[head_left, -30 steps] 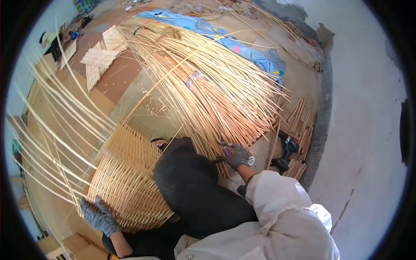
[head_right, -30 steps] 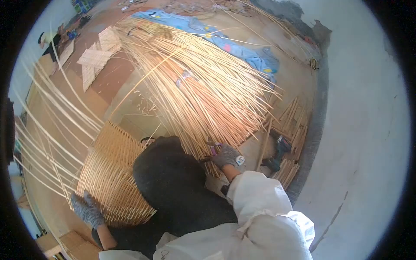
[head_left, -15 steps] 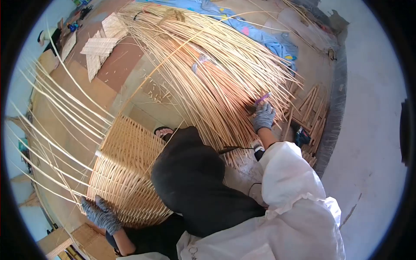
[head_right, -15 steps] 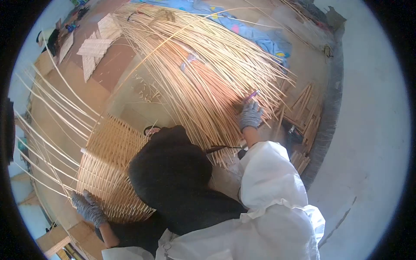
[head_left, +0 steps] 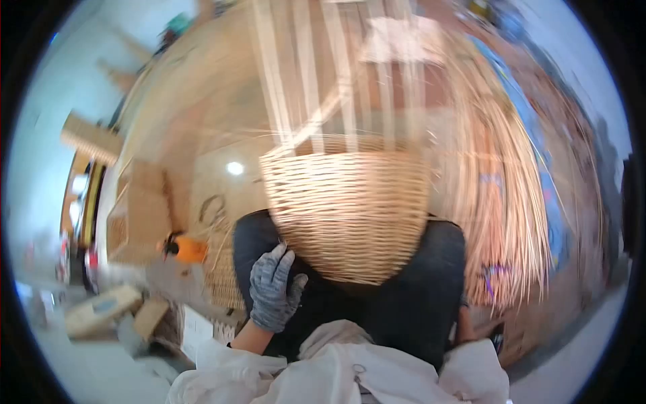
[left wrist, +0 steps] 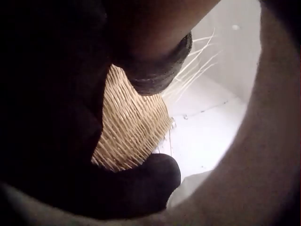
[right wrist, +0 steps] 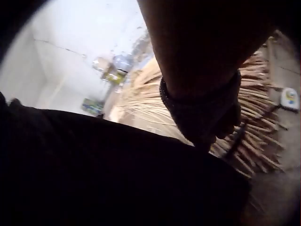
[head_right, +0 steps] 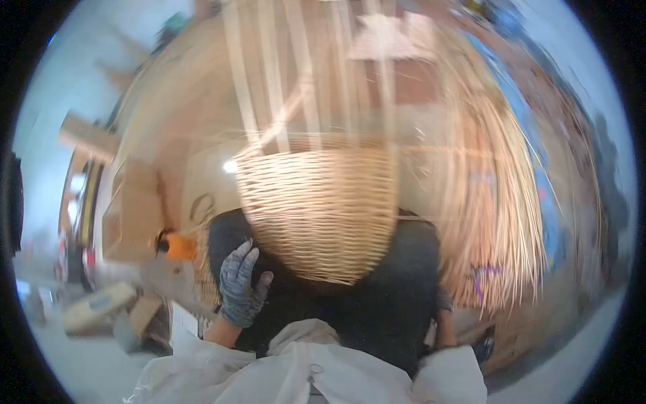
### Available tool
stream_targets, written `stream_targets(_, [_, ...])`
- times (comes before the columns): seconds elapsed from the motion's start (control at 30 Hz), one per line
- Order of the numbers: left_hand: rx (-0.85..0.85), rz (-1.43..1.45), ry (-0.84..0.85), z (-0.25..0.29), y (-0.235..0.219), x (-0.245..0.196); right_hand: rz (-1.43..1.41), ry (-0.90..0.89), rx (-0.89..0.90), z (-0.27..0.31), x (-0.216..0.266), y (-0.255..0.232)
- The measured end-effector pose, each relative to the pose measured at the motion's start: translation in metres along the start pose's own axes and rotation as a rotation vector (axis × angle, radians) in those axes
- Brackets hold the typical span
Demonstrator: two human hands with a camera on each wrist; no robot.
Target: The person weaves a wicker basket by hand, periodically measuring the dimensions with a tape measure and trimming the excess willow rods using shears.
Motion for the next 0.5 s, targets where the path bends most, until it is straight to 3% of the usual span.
stream_targets(0.13, [-0.269, -0.117, -0.346, 0.092, -0.033, 0.051, -0.365, -0.292, -0.433, 0.035, 0.083, -0.227])
stream_targets(0.2, [-0.233, 0.08, -0.541, 0.147, -0.031, 0.077, -0.45, -0.466, -0.525, 0.087, 0.169, -0.308])
stream_targets(0.23, [-0.217, 0.165, -0.661, 0.179, -0.03, 0.086, -0.491, -0.551, -0.526, 0.109, 0.215, -0.33])
stream_targets(0.27, [-0.144, 0.27, -0.727, 0.209, -0.017, 0.093, -0.505, -0.522, -0.45, 0.094, 0.227, -0.343])
stream_targets(0.3, [0.001, 0.302, -0.785, 0.234, -0.008, 0.091, -0.507, -0.481, -0.365, 0.075, 0.236, -0.352])
stream_targets(0.37, [0.342, 0.357, -0.866, 0.296, 0.034, 0.085, -0.28, -0.42, -0.362, 0.077, 0.283, -0.349])
stream_targets(0.4, [0.538, 0.376, -0.876, 0.327, 0.062, 0.083, -0.365, -0.617, -0.397, 0.013, 0.259, -0.343])
stream_targets(0.43, [0.601, 0.446, -0.937, 0.353, 0.079, 0.081, -0.439, -0.819, -0.41, -0.051, 0.234, -0.336])
stream_targets(0.5, [0.725, 0.608, -1.047, 0.391, 0.102, 0.061, -0.13, -0.666, -0.485, -0.048, 0.233, -0.349])
Point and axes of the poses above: each hand's wrist, its own z-axis away from the middle knuckle, its own y-axis out of the palm, x = y × z, the point moved 5 cm from there along -z, towards the middle knuckle, and after that the axes turned 7 degrees about x, right-handed, at the moved point
